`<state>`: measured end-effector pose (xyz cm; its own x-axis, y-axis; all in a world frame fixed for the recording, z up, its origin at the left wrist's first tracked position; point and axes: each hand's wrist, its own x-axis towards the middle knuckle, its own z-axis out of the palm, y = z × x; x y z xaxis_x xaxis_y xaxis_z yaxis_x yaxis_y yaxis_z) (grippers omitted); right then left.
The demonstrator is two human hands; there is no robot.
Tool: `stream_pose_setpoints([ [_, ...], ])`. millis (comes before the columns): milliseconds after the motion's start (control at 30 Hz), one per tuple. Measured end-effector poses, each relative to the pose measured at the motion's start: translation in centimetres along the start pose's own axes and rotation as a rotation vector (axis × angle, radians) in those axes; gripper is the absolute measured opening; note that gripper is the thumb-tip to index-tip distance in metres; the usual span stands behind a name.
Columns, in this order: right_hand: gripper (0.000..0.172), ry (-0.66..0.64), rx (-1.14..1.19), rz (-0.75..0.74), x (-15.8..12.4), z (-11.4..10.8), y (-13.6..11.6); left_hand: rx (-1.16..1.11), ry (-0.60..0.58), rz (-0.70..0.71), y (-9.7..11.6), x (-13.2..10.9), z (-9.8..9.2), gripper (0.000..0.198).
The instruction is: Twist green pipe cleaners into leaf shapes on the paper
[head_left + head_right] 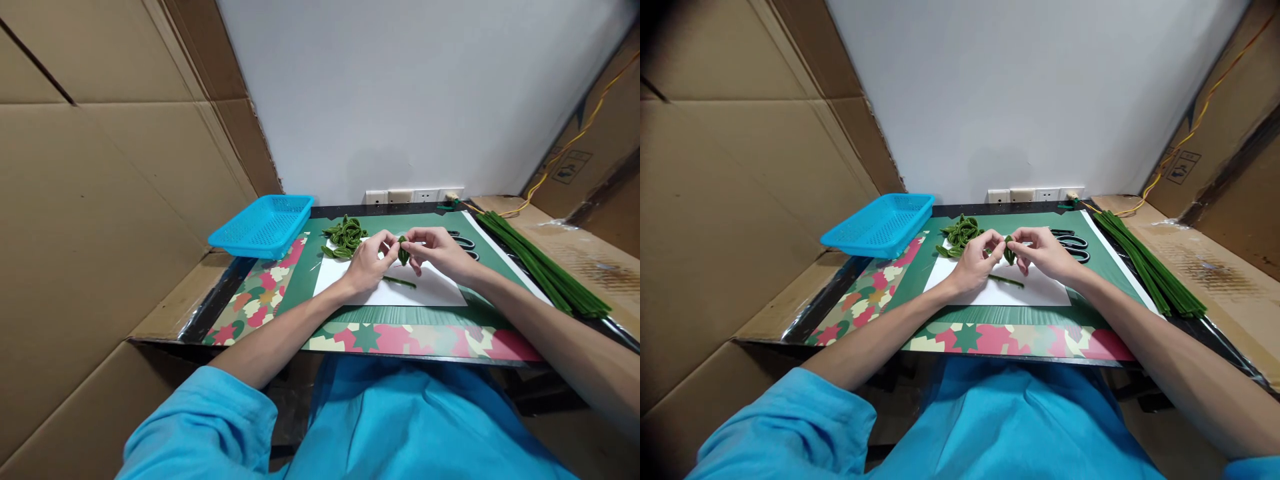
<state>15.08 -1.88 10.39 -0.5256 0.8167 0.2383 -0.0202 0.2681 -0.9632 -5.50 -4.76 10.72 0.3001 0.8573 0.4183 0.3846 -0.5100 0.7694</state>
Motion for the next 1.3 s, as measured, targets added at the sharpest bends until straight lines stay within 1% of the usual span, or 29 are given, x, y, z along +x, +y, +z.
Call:
stream_pose_setpoints([
  [133,0.052,-0.018,0.045,0.015,0.04,0.26,-0.14,-0.049,-0.014,-0.017,0.10,0.03,0.02,0.036],
  [267,0.051,-0.023,0.076,0.019,0.17,0.21,-0.03,-0.111,-0.043,-0.037,-0.02,-0.02,0.16,0.041],
  [633,0.046,-0.076,0.175,0.038,0.33,-0.32,0.47,-0.170,-0.035,-0.048,-0.31,0.38,0.26,0.043],
  [933,0.047,-0.082,0.119,0.027,0.15,-0.16,0.05,-0.231,-0.093,-0.071,-0.65,0.08,0.34,0.046],
  [1067,0.047,-0.063,0.079,0.006,0.16,-0.08,0.03,-0.245,-0.096,-0.073,-0.82,0.11,0.42,0.048],
  [1167,0.043,-0.036,0.039,-0.018,0.24,-0.13,0.31,-0.239,-0.105,-0.065,-0.80,0.18,0.34,0.046],
  [1300,0.035,0.014,-0.024,-0.048,0.28,-0.20,0.69,-0.229,-0.117,-0.057,-0.85,0.23,0.35,0.043],
])
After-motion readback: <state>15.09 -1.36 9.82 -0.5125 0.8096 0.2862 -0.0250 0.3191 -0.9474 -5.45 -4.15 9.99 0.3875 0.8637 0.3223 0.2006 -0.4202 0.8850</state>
